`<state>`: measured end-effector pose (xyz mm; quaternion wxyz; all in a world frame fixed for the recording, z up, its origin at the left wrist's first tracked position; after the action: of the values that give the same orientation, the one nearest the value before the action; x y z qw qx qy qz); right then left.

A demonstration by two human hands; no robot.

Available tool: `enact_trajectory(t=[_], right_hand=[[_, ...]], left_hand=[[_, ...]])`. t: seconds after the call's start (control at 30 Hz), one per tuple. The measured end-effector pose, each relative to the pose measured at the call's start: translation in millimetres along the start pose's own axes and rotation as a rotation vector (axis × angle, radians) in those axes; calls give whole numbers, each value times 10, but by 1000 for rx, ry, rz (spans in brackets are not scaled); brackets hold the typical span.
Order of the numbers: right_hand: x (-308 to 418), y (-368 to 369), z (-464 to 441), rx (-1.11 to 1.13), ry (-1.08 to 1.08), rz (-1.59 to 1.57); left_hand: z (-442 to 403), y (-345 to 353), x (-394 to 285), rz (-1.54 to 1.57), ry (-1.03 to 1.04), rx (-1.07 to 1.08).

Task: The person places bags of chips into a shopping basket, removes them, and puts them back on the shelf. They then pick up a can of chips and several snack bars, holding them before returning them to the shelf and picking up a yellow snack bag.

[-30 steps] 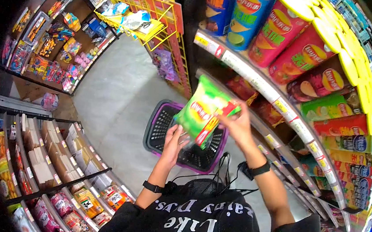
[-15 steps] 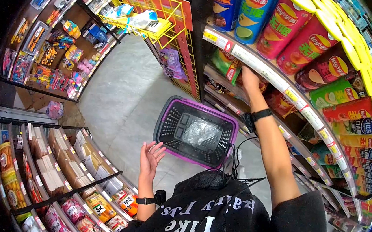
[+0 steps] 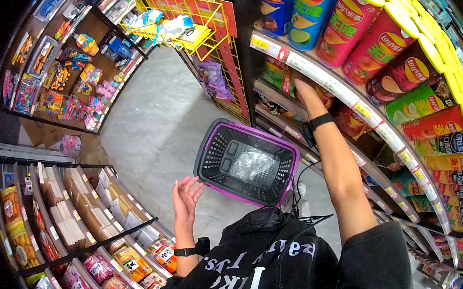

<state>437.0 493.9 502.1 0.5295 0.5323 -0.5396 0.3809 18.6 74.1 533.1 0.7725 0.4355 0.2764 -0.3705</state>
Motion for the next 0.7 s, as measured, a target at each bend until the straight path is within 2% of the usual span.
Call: enact_trajectory(t=[0.1,0.17,0.2,0.27,0.33,0.4,0.47,0.53,0.6,0.7], right_hand=[[-168,-6,-29,14,-71,-109],[-431,-57,-75,34,-208,-311],[132,98,210,-32,-108,80],[291,95,422,153,250,946],[969,239,844,147,607,756],[1266,328,1294,-30,55,433],[1330,259,1698,39,134,154],[1448,44,2088,376,320,141],[1745,-237,2452,544,314,148],[2631,-871,2735,364,193,511]], left_hand=[[-23,20,23,6,15,25],[-70,29,56,17,18,21],[-82,64,65,13,11,37],[-78,103,107,16,-9,33],[-118,153,186,19,-40,64],[-148,222,284,1,-69,56],[-198,304,381,-5,-94,91],[-218,424,443,-38,-124,88],[-292,559,536,-38,-153,147],[-341,868,620,-152,-166,199]])
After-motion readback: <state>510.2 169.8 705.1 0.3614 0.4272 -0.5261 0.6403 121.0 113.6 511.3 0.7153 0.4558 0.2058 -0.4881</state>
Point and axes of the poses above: each hand's wrist, its own z-axis away from the middle knuckle, its own y-axis out of the palm, x = y × z, the point moved 5 cm from there along -z, towards the middle knuckle, and after that the axes turned 9 degrees about x, right-handed, at the moved point
